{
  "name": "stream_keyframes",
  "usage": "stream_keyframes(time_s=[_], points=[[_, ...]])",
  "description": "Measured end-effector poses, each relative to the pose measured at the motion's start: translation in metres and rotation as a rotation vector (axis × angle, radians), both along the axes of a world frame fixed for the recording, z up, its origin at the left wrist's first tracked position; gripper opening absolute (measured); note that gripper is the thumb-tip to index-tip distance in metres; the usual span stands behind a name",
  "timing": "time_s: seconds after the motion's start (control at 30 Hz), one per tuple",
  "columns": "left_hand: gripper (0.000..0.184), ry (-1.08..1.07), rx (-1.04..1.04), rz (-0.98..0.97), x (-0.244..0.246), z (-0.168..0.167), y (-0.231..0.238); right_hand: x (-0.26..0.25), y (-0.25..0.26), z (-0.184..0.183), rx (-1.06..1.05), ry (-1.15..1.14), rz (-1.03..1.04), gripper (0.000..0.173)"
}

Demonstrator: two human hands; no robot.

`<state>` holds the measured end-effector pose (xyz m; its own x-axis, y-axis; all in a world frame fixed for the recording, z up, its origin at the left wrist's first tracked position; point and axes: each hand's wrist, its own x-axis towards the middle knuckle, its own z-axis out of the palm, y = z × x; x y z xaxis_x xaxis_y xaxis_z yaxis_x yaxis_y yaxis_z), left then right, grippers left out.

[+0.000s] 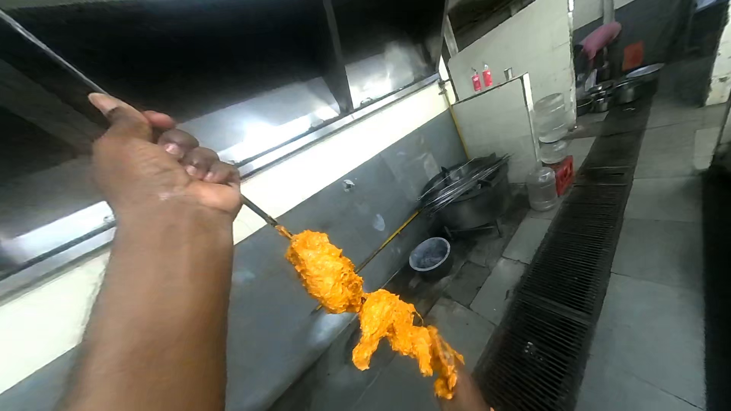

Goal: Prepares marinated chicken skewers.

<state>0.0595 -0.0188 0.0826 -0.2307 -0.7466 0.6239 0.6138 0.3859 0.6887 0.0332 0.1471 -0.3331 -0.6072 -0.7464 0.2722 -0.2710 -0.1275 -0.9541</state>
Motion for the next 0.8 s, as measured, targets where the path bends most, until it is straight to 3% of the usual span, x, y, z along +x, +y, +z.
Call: stream_keyframes(time_s=[0.1, 0.33, 0.47, 0.6, 0.8], points=[[0.042, 0.019, -0.004, -0.028, 0.002, -0.002, -0.008, -0.001, -0.006, -0.013, 0.065, 0.002, 0.030, 0.062], [0.040, 0.058, -0.002, -0.043, 0.004, -0.005, -0.017, -0.006, -0.004, -0.013, 0.028, -0.127, -0.013, 0.047], [0.041, 0.053, -0.002, -0.021, 0.003, -0.005, -0.023, -0.007, -0.007, -0.028, -0.030, -0.167, 0.004, 0.049], [0.042, -0.001, 0.002, 0.068, 0.002, -0.001, -0.024, -0.031, -0.001, -0.012, 0.064, -0.454, 0.056, 0.039], [0.039, -0.017, -0.003, 0.148, 0.006, 0.005, -0.020, -0.048, 0.005, 0.008, -0.071, -0.387, -0.253, 0.028]])
